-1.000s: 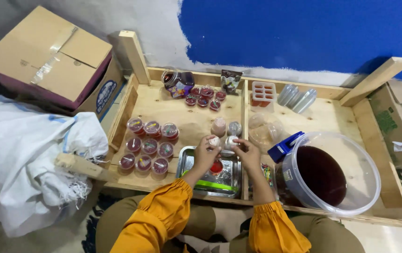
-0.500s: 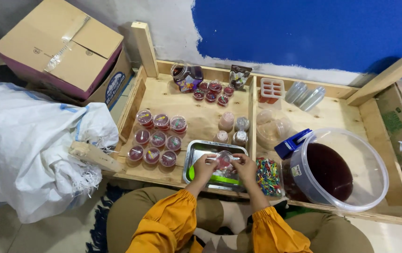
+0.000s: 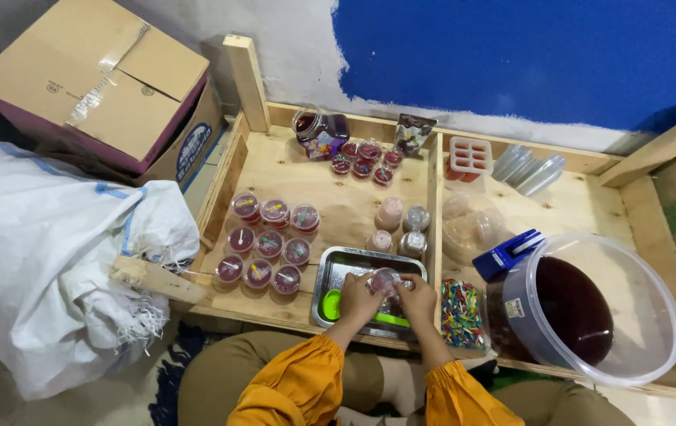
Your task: The person fills a small plastic container with a liquid from a large bucket using a green ladle and then places a lid on the container.
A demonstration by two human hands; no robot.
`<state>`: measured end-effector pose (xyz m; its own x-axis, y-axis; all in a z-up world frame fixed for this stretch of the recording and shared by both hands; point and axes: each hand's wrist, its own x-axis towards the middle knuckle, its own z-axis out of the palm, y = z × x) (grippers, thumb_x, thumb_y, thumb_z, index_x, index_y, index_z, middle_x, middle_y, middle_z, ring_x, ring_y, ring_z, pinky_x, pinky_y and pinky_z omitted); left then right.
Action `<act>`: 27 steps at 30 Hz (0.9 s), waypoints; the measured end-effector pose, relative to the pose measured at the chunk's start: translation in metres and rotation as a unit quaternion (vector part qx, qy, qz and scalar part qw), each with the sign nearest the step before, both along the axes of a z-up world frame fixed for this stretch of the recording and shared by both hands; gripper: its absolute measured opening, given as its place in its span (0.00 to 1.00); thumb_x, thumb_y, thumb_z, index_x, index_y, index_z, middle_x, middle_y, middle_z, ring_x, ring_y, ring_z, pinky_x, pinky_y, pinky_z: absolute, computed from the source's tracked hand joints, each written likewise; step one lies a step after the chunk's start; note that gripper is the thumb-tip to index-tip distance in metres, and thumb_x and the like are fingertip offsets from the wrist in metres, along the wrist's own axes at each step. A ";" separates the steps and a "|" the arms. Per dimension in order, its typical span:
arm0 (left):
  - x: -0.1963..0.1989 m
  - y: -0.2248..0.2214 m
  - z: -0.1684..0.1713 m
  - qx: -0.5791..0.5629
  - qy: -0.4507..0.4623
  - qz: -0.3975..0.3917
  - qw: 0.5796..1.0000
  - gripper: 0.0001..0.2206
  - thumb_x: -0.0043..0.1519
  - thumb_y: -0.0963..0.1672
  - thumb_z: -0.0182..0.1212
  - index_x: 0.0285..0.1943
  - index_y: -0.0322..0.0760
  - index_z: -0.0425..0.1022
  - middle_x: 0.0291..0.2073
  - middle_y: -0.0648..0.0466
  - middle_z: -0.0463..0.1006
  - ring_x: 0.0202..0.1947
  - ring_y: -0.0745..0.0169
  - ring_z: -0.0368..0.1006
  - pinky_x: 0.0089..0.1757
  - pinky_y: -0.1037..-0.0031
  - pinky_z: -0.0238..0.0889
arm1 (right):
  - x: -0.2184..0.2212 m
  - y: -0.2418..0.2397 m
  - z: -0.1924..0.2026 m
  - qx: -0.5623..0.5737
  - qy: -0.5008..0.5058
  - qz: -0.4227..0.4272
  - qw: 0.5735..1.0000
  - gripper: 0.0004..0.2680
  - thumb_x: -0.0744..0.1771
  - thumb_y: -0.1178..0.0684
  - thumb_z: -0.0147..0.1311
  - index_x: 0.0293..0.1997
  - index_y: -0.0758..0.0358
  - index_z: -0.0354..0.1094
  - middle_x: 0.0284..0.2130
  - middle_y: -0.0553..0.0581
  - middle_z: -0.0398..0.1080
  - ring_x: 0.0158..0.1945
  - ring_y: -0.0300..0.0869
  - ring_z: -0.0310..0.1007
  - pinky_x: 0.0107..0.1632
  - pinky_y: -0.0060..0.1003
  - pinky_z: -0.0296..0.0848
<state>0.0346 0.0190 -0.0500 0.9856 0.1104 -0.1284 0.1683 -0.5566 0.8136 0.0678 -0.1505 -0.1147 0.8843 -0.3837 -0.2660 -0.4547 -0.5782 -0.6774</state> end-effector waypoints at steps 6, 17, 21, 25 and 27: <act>0.005 0.001 0.005 -0.003 0.047 0.007 0.999 0.22 0.57 0.47 0.70 0.59 0.36 0.78 0.41 0.47 0.72 0.44 0.48 0.76 0.44 0.65 0.70 | 0.007 -0.004 -0.014 0.030 0.007 0.022 0.999 0.11 0.61 0.42 0.67 0.45 0.45 0.80 0.21 0.55 0.74 0.29 0.49 0.80 0.36 0.42 0.78; 0.014 0.004 -0.023 0.087 0.065 -0.015 0.994 0.18 0.55 0.49 0.68 0.54 0.48 0.82 0.37 0.53 0.78 0.45 0.46 0.79 0.44 0.55 0.74 | 0.003 0.003 -0.023 0.220 0.004 -0.005 0.976 0.11 0.64 0.55 0.61 0.50 0.61 0.76 0.21 0.66 0.75 0.20 0.48 0.79 0.23 0.37 0.81; 0.014 0.004 -0.016 0.079 0.095 -0.006 0.992 0.16 0.54 0.47 0.70 0.52 0.52 0.80 0.34 0.59 0.80 0.46 0.52 0.79 0.46 0.56 0.74 | 0.001 0.005 -0.022 0.286 0.049 -0.002 0.957 0.13 0.67 0.53 0.58 0.58 0.63 0.72 0.25 0.72 0.75 0.22 0.54 0.80 0.24 0.44 0.83; 0.014 0.006 -0.015 0.060 0.114 -0.006 0.992 0.15 0.56 0.47 0.68 0.53 0.52 0.77 0.35 0.60 0.82 0.48 0.52 0.79 0.48 0.55 0.74 | -0.002 0.012 0.004 0.326 0.087 -0.006 0.941 0.16 0.70 0.53 0.51 0.66 0.64 0.64 0.29 0.75 0.75 0.24 0.55 0.81 0.26 0.45 0.83; 0.018 0.008 -0.030 0.012 0.127 0.011 0.992 0.14 0.56 0.47 0.68 0.51 0.54 0.76 0.33 0.63 0.84 0.47 0.53 0.80 0.48 0.57 0.73 | -0.003 0.013 0.010 0.343 0.093 -0.005 0.935 0.17 0.70 0.53 0.50 0.68 0.64 0.61 0.32 0.79 0.75 0.26 0.56 0.81 0.27 0.45 0.83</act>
<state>0.0524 0.0273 -0.0797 0.9189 0.1372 -0.3698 0.3787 -0.5692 0.7298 0.0651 -0.1380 -0.1047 0.7959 -0.0754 -0.6007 -0.6040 -0.0323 -0.7963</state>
